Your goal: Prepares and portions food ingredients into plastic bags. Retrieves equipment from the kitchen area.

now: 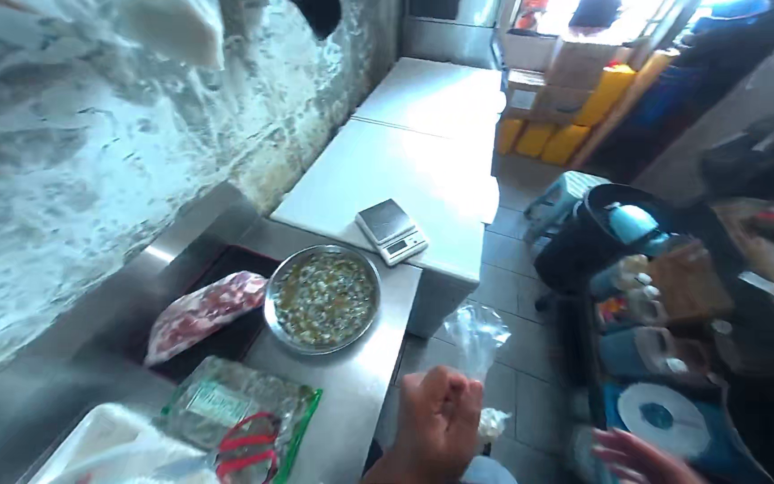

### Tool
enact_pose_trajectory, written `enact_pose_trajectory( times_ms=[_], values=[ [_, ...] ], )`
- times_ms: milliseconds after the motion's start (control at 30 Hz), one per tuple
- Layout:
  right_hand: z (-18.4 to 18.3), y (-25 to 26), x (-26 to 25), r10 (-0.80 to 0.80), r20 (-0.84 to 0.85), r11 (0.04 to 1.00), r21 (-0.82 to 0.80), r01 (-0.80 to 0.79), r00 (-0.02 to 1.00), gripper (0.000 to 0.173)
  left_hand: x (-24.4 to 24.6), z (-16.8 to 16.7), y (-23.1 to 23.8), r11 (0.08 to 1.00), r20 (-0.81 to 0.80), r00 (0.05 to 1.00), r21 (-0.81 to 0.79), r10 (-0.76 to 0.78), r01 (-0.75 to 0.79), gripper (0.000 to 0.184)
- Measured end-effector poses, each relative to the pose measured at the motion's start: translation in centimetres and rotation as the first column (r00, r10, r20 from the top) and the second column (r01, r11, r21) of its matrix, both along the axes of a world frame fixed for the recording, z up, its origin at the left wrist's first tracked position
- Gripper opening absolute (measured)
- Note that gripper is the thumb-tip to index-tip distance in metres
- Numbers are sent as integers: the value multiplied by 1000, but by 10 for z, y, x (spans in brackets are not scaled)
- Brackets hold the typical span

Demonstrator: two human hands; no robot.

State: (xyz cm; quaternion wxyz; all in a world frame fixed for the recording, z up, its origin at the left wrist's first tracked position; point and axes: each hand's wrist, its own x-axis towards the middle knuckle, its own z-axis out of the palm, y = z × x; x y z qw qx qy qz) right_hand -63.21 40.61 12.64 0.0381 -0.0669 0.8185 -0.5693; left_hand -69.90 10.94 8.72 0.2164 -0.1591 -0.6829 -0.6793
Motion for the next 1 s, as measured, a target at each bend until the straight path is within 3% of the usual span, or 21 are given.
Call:
enact_pose_trajectory(
  times_ms=[100, 133, 233, 333, 367, 400, 433, 500, 633, 667, 700, 800, 833, 900, 933, 1000],
  values=[
    [-17, -88, -40, 294, 121, 936, -238, -260, 948, 71, -7, 0, -10, 998, 22, 998, -35, 56, -56, 29],
    [-20, -109, -53, 344, 111, 913, -269, -305, 932, 66, -12, 0, -12, 996, 33, 996, -42, 78, -77, 29],
    [-32, -142, -92, 339, 58, 903, -300, -307, 939, 23, -26, -6, -20, 992, 129, 984, -43, 122, -118, 33],
    [-50, -150, -139, 368, 114, 873, -383, -300, 923, 19, -36, -15, -42, 999, 339, 941, -47, 24, -8, 74],
    [-58, -152, -158, 415, 129, 852, -402, -335, 901, 19, -40, -22, -47, 998, 386, 922, -67, 29, -4, 69],
    [-66, -156, -178, 472, 132, 829, -404, -388, 872, 19, -43, -30, -51, 994, 417, 906, -104, 74, -33, 52],
    [-74, -162, -198, 539, 127, 796, -401, -454, 833, 17, -45, -36, -55, 987, 433, 892, -133, 135, -84, 36],
    [-90, -174, -234, 679, 115, 695, -418, -584, 725, 16, -42, -42, -58, 957, 477, 829, -153, 290, -247, 22],
    [-113, -202, -292, 907, 86, 395, -518, -759, 413, 16, -27, -30, -48, 770, 572, 535, -318, 621, -554, 14],
    [-115, -209, -301, 927, 106, 357, -542, -761, 359, 16, -23, -25, -43, 712, 565, 463, -373, 683, -595, 14],
    [-118, -215, -310, 916, 141, 387, -557, -735, 376, 17, -17, -21, -39, 654, 557, 394, -408, 731, -636, 12],
    [-133, -237, -342, 703, 377, 710, -409, -573, 602, 39, 0, -13, -29, 456, 544, 149, -488, 826, -744, 12],
    [-141, -246, -352, 656, 470, 753, -350, -558, 590, 53, 5, -10, -26, 403, 555, 71, -504, 829, -764, 13],
    [-149, -262, -364, 638, 642, 743, -370, -558, 424, 73, 14, -4, -19, 319, 581, -52, -517, 812, -794, 17],
    [-150, -269, -367, 645, 689, 729, -425, -536, 331, 73, 16, -1, -15, 277, 583, -111, -534, 804, -799, 17],
    [-151, -278, -361, 647, 720, 731, -493, -471, 251, 56, 22, 8, -8, 175, 571, -248, -583, 782, -793, 17]
  ],
)
